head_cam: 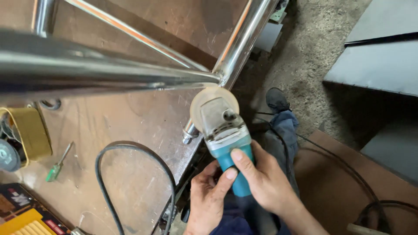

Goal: Using an angle grinder to smooth and finish the welded joints of a stainless steel frame.

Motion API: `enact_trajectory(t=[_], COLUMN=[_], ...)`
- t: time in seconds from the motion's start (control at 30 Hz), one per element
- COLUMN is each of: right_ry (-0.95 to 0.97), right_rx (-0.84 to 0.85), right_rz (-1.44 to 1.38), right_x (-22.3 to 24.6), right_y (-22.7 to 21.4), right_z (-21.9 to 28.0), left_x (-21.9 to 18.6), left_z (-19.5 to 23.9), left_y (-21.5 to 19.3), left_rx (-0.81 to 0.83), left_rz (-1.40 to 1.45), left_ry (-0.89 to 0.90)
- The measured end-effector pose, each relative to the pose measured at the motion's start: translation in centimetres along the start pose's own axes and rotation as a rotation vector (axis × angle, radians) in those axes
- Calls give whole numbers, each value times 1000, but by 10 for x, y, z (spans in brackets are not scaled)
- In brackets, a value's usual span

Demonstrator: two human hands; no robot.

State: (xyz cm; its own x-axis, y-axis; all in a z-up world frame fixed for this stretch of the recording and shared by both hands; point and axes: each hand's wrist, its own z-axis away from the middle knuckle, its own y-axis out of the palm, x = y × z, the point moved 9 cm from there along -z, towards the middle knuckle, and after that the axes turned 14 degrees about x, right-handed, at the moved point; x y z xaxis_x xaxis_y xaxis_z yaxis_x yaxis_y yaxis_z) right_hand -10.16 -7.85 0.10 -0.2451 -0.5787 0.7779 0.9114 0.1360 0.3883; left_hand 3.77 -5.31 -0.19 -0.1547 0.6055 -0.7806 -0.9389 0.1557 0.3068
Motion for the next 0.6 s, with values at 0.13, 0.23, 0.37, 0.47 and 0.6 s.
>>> enact_trajectory(t=[0.13, 0.23, 0.37, 0.47, 0.6], right_ry=[73, 130, 185, 190, 255], right_rx=[-57, -81, -81, -54, -20], right_rz=[84, 146, 150, 189, 217], right_x=[11, 21, 27, 31, 5], right_y=[7, 14, 19, 19, 4], right_z=[-3, -7, -10, -11, 10], left_x=[-2, -13, -21, -22, 7], left_z=[4, 6, 11, 12, 19], left_y=[-19, -29, -35, -34, -21], left_rx=[-21, -37, -115, -117, -162], left_rz=[-26, -84, 0, 24, -38], left_ry=[-4, -24, -105, -95, -87])
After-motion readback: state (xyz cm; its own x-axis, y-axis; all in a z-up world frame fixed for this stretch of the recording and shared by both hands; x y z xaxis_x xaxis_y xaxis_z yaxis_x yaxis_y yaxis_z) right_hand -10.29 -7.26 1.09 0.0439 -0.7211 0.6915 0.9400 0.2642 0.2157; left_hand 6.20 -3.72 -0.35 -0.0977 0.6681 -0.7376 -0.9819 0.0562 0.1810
